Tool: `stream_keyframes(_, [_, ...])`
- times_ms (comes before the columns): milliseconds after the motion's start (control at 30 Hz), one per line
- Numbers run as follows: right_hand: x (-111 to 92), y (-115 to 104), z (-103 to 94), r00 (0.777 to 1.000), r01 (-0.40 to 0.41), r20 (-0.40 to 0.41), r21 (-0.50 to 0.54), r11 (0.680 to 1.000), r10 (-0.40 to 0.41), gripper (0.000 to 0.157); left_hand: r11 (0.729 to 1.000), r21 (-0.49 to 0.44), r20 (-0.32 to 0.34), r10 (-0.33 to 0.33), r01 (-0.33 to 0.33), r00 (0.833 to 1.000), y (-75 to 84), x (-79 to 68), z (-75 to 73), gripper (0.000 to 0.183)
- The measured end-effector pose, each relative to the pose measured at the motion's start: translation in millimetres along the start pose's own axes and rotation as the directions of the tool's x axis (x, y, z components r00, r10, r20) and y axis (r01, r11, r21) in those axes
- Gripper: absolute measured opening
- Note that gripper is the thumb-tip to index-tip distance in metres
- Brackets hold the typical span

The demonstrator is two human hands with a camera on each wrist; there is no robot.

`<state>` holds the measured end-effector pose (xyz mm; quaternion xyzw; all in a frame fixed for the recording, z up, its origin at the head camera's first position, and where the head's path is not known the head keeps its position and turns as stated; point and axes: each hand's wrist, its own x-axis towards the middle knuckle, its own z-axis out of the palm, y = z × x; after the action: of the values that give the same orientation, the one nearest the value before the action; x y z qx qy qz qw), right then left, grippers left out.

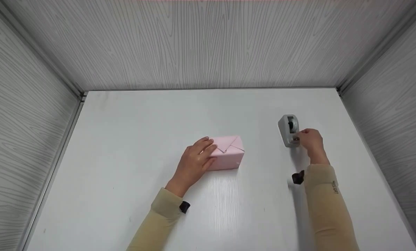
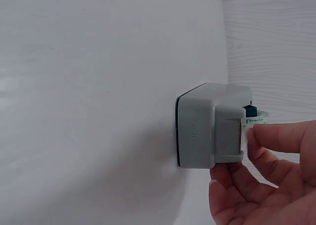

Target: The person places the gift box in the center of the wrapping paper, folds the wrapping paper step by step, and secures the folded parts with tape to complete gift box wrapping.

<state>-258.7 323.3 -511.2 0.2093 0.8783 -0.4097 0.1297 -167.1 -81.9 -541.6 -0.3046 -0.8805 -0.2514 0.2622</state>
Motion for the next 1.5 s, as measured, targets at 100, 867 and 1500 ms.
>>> stream_keyframes(100, [-1.3,-4.6,-2.3,1.0,-0.01,0.025,0.018,1.0,0.01,0.05,1.0,0.004,0.007,-0.003,0.003,1.0,-0.4,-0.2,-0.3,0.035])
stream_keyframes(867, [-11.9,12.6,6.5,0.989,-0.146,0.08,0.518,0.843,0.122,0.064,1.0,-0.006,0.002,-0.009,0.009,1.0,1.0,-0.2,0.8,0.035])
stream_keyframes(1500, [-18.5,39.2,13.5,0.997,-0.074,0.068,0.59,0.804,0.041,0.035,1.0,-0.005,0.002,-0.007,0.007,1.0,0.7,-0.2,1.4,0.035])
